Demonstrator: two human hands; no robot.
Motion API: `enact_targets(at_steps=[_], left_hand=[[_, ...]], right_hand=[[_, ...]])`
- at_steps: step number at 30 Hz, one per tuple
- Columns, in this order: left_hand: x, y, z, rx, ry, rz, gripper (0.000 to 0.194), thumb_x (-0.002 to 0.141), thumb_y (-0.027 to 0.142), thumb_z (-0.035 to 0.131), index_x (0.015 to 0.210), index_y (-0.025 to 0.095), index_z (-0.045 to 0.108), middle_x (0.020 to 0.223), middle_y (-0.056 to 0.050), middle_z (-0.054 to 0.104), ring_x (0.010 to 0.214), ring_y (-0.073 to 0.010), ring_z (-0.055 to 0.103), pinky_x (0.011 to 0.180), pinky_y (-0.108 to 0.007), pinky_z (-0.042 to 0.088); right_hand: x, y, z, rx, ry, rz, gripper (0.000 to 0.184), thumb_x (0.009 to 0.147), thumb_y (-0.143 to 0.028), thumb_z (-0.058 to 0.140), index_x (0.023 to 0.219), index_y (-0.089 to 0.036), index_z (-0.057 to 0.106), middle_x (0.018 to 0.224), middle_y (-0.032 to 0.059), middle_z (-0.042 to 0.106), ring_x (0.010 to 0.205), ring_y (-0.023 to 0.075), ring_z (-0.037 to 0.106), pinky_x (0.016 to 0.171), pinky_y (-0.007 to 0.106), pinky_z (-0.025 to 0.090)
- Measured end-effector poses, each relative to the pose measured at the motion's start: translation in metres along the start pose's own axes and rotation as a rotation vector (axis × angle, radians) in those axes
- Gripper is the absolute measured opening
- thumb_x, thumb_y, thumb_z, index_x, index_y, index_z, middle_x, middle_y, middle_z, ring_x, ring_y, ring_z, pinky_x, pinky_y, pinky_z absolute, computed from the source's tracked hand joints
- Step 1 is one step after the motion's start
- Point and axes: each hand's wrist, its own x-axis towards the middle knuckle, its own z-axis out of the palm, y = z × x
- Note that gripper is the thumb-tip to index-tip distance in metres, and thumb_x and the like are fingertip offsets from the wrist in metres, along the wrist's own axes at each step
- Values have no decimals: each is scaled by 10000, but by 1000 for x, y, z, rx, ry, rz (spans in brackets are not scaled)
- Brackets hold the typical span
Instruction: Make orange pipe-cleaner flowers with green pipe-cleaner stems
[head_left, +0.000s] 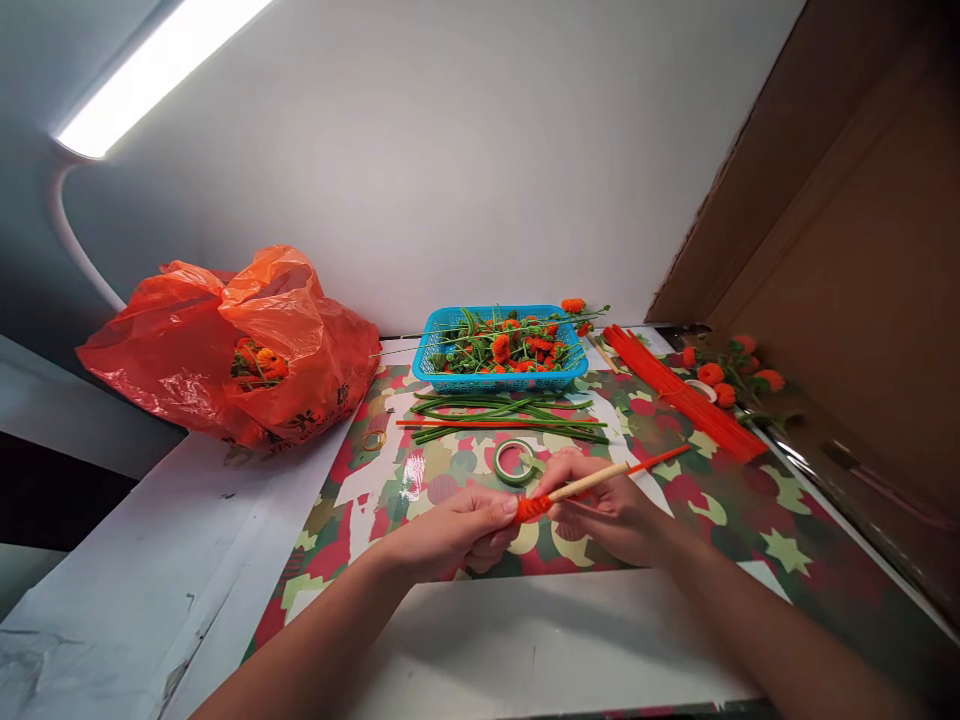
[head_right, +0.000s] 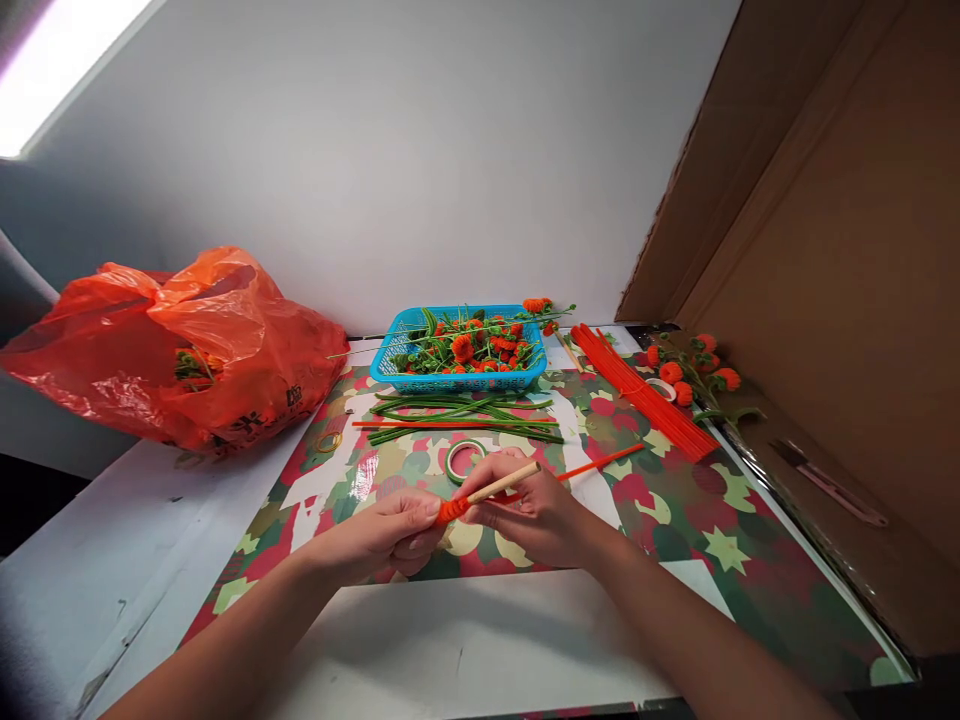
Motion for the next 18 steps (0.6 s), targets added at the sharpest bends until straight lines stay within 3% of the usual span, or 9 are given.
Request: enact_targets(at_steps=[10, 18], left_hand=[[1, -2, -2, -2, -9, -16, 496, 832, 552, 552, 573, 179, 353, 482, 98, 213, 401, -35, 158, 394, -225, 86], [0, 1, 0, 26, -31, -22, 476, 831, 552, 549, 587, 176, 387, 471, 98, 227, 395, -40, 173, 393, -224, 90]], right_hand=[[0, 0, -1, 44, -11, 43, 274, 823, -455, 653, 890, -196, 595, 766, 1, 492, 656, 106, 461, 559, 218, 387], [2, -2, 0, -8, -73, -40, 315, 838, -490, 617, 861, -194, 511, 794, 4, 471, 673, 108, 427, 564, 221, 358]])
